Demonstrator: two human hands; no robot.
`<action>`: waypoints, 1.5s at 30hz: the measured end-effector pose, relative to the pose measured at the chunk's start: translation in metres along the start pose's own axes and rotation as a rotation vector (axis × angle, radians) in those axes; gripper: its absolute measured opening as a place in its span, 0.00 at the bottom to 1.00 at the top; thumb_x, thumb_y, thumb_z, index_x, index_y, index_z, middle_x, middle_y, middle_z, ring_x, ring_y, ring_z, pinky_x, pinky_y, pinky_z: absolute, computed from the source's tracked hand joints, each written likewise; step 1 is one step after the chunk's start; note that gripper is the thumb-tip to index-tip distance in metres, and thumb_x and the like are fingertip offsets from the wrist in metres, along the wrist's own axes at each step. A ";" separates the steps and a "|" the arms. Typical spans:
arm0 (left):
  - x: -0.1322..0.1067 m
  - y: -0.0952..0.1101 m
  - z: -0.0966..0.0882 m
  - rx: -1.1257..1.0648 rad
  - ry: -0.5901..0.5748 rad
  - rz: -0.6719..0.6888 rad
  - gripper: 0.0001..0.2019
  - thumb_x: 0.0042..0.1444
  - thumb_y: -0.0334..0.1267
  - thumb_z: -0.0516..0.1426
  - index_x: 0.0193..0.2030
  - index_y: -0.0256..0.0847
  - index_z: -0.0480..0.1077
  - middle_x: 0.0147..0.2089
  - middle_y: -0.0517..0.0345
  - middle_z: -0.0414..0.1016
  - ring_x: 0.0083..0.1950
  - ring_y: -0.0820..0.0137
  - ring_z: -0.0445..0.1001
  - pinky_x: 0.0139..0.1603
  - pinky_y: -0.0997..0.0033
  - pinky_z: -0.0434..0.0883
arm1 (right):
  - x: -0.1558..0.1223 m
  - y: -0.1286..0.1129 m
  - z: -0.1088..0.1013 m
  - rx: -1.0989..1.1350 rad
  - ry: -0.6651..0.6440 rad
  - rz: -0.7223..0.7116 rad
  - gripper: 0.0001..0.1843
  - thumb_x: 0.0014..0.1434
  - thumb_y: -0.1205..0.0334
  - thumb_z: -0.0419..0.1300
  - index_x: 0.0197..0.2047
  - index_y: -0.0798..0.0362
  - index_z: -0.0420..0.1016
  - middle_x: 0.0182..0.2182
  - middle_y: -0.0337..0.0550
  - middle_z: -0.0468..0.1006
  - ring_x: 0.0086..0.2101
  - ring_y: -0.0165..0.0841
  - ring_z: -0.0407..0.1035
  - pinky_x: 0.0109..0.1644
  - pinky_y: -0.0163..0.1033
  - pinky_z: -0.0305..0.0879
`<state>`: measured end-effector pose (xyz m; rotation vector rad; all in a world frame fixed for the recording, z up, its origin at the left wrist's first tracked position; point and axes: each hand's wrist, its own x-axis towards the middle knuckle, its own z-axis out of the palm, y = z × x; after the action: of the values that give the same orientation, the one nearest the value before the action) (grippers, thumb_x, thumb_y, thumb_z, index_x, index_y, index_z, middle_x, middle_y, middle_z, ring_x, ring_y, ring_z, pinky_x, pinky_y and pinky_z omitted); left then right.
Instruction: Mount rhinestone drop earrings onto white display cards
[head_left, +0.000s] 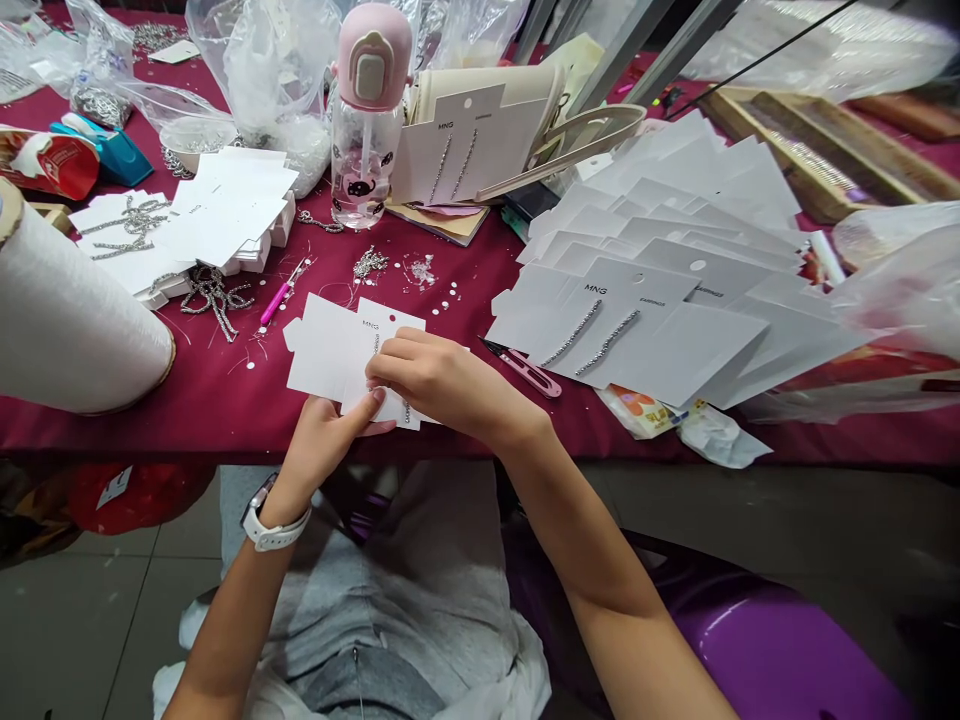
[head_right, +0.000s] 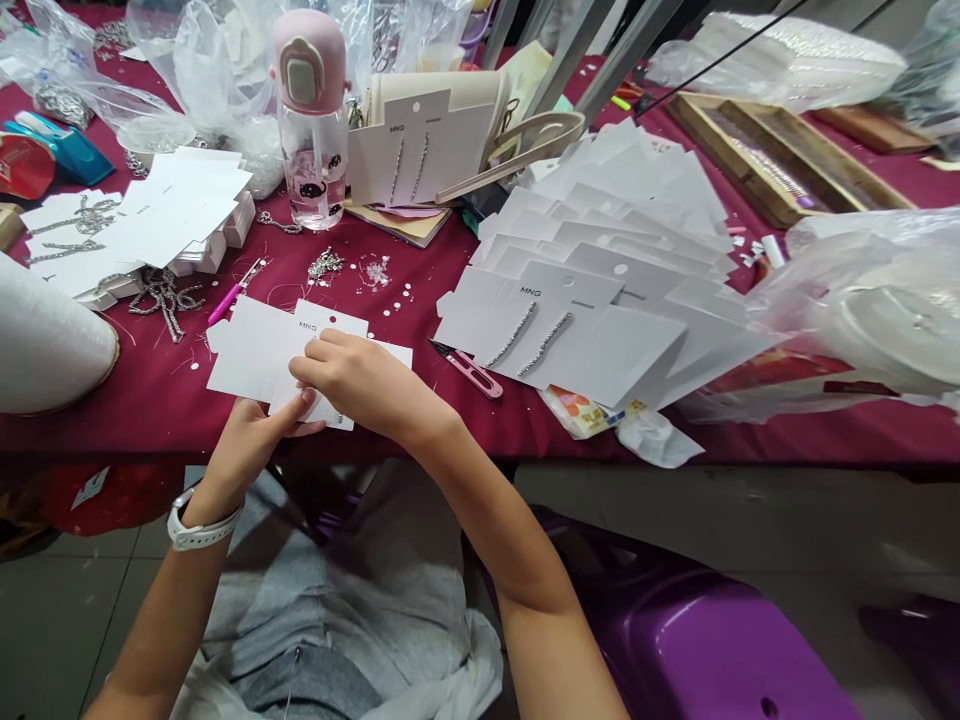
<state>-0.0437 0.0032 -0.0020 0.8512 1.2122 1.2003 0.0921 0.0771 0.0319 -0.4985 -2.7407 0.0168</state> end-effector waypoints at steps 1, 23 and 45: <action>0.000 0.000 0.000 -0.001 0.000 0.001 0.17 0.48 0.42 0.60 0.42 0.33 0.72 0.47 0.53 0.74 0.46 0.63 0.73 0.39 0.71 0.77 | 0.000 0.000 0.000 0.013 0.009 0.001 0.07 0.57 0.73 0.51 0.29 0.57 0.67 0.27 0.41 0.69 0.30 0.29 0.58 0.33 0.33 0.55; -0.001 0.000 0.000 -0.036 0.011 -0.026 0.20 0.48 0.40 0.60 0.48 0.36 0.70 0.45 0.55 0.74 0.44 0.67 0.73 0.43 0.69 0.76 | 0.000 0.003 0.014 0.297 0.277 0.090 0.06 0.57 0.70 0.53 0.30 0.56 0.68 0.26 0.42 0.72 0.30 0.29 0.63 0.34 0.34 0.63; -0.001 0.004 -0.005 -0.068 0.033 -0.097 0.23 0.46 0.44 0.61 0.49 0.35 0.68 0.53 0.49 0.69 0.52 0.60 0.69 0.44 0.63 0.75 | 0.005 0.000 0.021 0.242 0.329 0.106 0.07 0.57 0.67 0.54 0.29 0.56 0.71 0.25 0.41 0.72 0.28 0.29 0.61 0.34 0.34 0.60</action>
<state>-0.0494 0.0024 0.0008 0.7172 1.2187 1.1744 0.0805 0.0801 0.0138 -0.5256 -2.3499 0.2656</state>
